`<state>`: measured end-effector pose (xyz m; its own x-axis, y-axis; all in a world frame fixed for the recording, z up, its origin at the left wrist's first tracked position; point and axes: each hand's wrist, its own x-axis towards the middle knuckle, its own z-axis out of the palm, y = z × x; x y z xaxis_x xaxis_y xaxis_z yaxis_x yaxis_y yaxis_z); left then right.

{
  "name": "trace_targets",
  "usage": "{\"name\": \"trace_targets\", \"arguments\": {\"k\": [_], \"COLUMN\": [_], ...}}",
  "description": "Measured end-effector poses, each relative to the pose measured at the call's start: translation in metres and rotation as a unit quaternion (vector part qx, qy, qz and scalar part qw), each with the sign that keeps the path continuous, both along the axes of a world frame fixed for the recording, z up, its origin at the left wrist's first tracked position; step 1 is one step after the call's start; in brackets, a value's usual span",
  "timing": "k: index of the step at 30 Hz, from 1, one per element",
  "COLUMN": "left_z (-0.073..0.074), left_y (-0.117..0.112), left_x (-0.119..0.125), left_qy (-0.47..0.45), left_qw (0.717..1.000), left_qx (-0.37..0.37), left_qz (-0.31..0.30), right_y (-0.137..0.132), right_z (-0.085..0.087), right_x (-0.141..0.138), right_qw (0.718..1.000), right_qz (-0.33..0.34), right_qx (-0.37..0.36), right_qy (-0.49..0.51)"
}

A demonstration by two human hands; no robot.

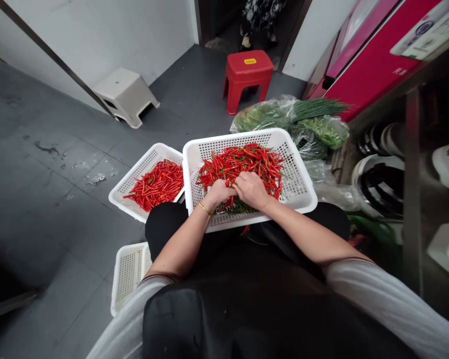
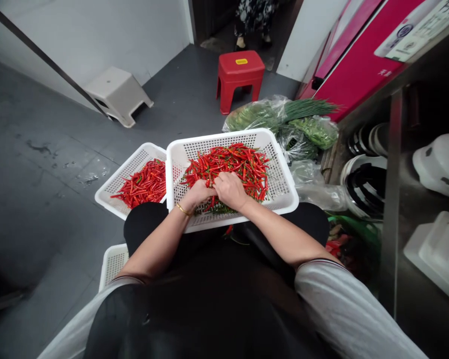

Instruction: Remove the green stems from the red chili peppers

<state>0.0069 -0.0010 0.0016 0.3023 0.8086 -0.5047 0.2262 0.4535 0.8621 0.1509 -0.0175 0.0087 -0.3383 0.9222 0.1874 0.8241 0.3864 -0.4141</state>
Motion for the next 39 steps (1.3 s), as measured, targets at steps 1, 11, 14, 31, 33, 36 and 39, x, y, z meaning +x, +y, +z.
{"name": "trace_targets", "arguments": {"k": [1, 11, 14, 31, 33, 36, 39], "left_z": [-0.001, 0.023, 0.027, 0.026, 0.022, 0.01, 0.0], "left_y": [0.0, 0.002, 0.001, 0.023, 0.021, 0.019, 0.018], "left_x": [0.001, -0.018, -0.02, -0.052, -0.05, -0.044, -0.037], "left_qy": [0.003, -0.103, -0.099, -0.358, -0.336, -0.253, -0.103], "left_qw": [1.0, 0.982, 0.984, 0.925, 0.933, 0.964, 0.989], "left_qx": [-0.007, 0.06, 0.037, -0.048, -0.055, -0.015, 0.101], "left_qz": [0.013, -0.145, -0.146, 0.12, 0.115, 0.086, 0.015], "right_y": [0.001, 0.011, 0.006, 0.011, 0.013, 0.019, 0.022], "right_z": [0.001, 0.009, 0.017, -0.033, -0.038, -0.031, -0.013], "right_x": [-0.001, 0.024, 0.026, -0.001, -0.012, -0.011, 0.009], "right_qw": [1.0, 0.877, 0.917, 0.919, 0.908, 0.918, 0.945], "right_qz": [0.012, -0.008, 0.023, 0.254, 0.264, 0.237, 0.176], "right_qx": [0.019, -0.302, -0.254, -0.084, -0.089, -0.106, -0.14], "right_qy": [-0.014, 0.375, 0.306, -0.29, -0.313, -0.3, -0.238]}}
